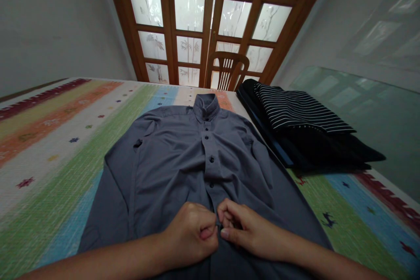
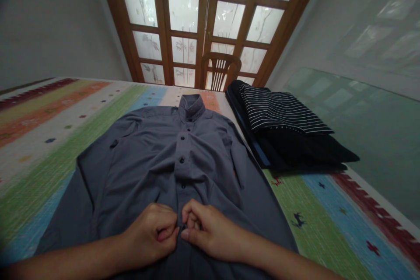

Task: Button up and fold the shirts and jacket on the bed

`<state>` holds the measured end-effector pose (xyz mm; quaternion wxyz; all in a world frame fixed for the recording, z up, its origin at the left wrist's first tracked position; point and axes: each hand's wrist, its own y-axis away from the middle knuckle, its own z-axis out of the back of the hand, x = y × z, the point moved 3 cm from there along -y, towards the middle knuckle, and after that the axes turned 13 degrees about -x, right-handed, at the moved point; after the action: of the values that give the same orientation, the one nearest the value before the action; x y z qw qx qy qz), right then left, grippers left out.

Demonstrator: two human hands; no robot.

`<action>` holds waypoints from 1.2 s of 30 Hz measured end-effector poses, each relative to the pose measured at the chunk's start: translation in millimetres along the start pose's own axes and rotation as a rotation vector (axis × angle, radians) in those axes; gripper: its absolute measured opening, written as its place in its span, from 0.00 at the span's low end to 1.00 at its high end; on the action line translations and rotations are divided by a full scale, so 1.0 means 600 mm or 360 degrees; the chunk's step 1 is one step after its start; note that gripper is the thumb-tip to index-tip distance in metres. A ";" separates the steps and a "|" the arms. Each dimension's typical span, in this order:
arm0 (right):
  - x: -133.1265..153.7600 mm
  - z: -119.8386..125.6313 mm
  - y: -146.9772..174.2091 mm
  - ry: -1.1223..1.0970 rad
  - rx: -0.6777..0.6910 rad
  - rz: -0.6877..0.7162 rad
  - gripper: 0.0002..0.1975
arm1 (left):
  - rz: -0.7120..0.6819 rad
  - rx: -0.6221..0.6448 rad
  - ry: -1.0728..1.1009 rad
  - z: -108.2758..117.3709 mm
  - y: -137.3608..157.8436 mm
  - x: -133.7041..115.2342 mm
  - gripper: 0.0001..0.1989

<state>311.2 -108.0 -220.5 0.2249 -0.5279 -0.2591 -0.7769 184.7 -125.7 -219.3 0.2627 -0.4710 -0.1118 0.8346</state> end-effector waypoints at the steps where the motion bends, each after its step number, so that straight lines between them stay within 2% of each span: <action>1: 0.002 0.000 0.001 0.0018 -0.0003 0.0013 0.05 | 0.0003 0.0001 -0.0002 0.000 0.000 0.000 0.13; 10: 0.007 0.000 0.005 0.0173 -0.0021 0.0070 0.03 | 0.0014 -0.0010 0.0025 0.000 0.001 0.001 0.13; 19: -0.012 0.001 -0.005 -0.0114 0.0093 -0.0164 0.07 | -0.0042 0.0046 0.0114 -0.008 0.005 -0.004 0.14; 26: 0.000 0.006 -0.003 -0.0188 0.0147 -0.0116 0.02 | 0.0026 0.0044 0.0131 -0.007 0.005 -0.002 0.14; 31: -0.004 0.008 -0.005 -0.0100 0.0135 -0.0094 0.05 | 0.0146 0.0061 0.0171 -0.009 0.004 0.006 0.14; 36: -0.018 0.005 -0.009 -0.0279 0.0195 -0.0207 0.05 | 0.0435 0.0228 0.0233 -0.014 0.004 0.019 0.14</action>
<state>313.6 -101.1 -230.9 0.1824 -0.5611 -0.3585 -0.7235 186.1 -121.9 -233.1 0.1872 -0.5214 0.0325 0.8319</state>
